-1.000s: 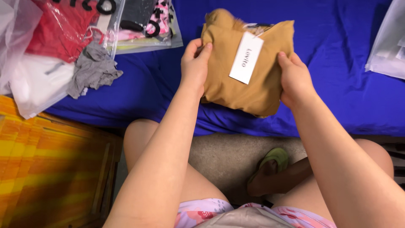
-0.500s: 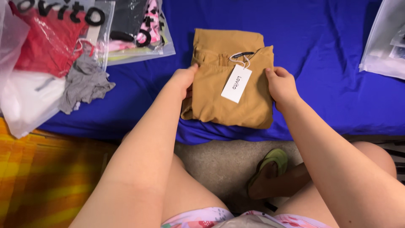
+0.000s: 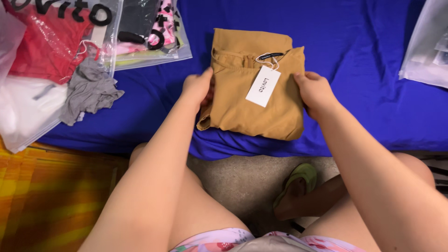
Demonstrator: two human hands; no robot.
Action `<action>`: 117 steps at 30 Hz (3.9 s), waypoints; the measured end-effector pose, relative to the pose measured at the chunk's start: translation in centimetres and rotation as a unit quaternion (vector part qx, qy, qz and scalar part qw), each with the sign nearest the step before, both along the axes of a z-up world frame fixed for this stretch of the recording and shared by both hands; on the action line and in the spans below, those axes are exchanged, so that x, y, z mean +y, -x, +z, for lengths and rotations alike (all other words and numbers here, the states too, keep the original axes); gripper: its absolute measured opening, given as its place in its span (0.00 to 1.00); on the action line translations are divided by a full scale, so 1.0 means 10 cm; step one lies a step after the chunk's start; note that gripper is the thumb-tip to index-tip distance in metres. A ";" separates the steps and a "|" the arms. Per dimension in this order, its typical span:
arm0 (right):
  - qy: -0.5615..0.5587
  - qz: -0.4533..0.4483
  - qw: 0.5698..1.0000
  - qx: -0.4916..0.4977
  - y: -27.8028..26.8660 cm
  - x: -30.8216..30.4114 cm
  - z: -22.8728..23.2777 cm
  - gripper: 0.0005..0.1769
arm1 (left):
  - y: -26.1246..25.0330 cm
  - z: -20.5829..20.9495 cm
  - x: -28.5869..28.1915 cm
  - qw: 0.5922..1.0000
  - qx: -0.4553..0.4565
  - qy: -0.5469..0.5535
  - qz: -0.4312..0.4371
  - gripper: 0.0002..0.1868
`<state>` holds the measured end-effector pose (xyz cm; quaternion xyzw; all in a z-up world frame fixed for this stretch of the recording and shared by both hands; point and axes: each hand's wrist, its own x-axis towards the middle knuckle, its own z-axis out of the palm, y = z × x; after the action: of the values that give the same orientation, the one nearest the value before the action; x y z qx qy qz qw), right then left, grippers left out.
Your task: The person organizes several packages of clothing on a bed, placing items into plastic bags, sealing them, and stacking the sealed bags together.
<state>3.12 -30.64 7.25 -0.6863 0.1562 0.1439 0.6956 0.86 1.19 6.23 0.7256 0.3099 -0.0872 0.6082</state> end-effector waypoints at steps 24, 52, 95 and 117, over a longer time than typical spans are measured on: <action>0.338 0.014 0.930 -0.144 1.24 0.22 -0.40 0.23 | 0.97 0.22 -0.72 0.929 -0.025 -0.369 0.008 0.27; 0.349 -0.033 0.935 -0.043 0.39 0.28 -0.12 0.27 | 0.53 0.04 -0.61 0.920 0.022 -0.390 -0.020 0.19; 0.523 0.317 0.700 -0.368 0.17 0.43 0.01 0.37 | 0.74 0.36 -1.12 0.823 -0.053 -0.516 -0.233 0.37; 0.601 0.224 0.715 -0.278 0.12 -0.20 -0.08 0.43 | 0.66 0.16 -1.10 0.826 -0.076 -0.501 -0.246 0.39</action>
<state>1.97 -32.62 6.48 -0.9838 -0.1491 -0.0258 0.0962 -5.70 -9.76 7.83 0.9870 0.0750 -0.0115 0.1414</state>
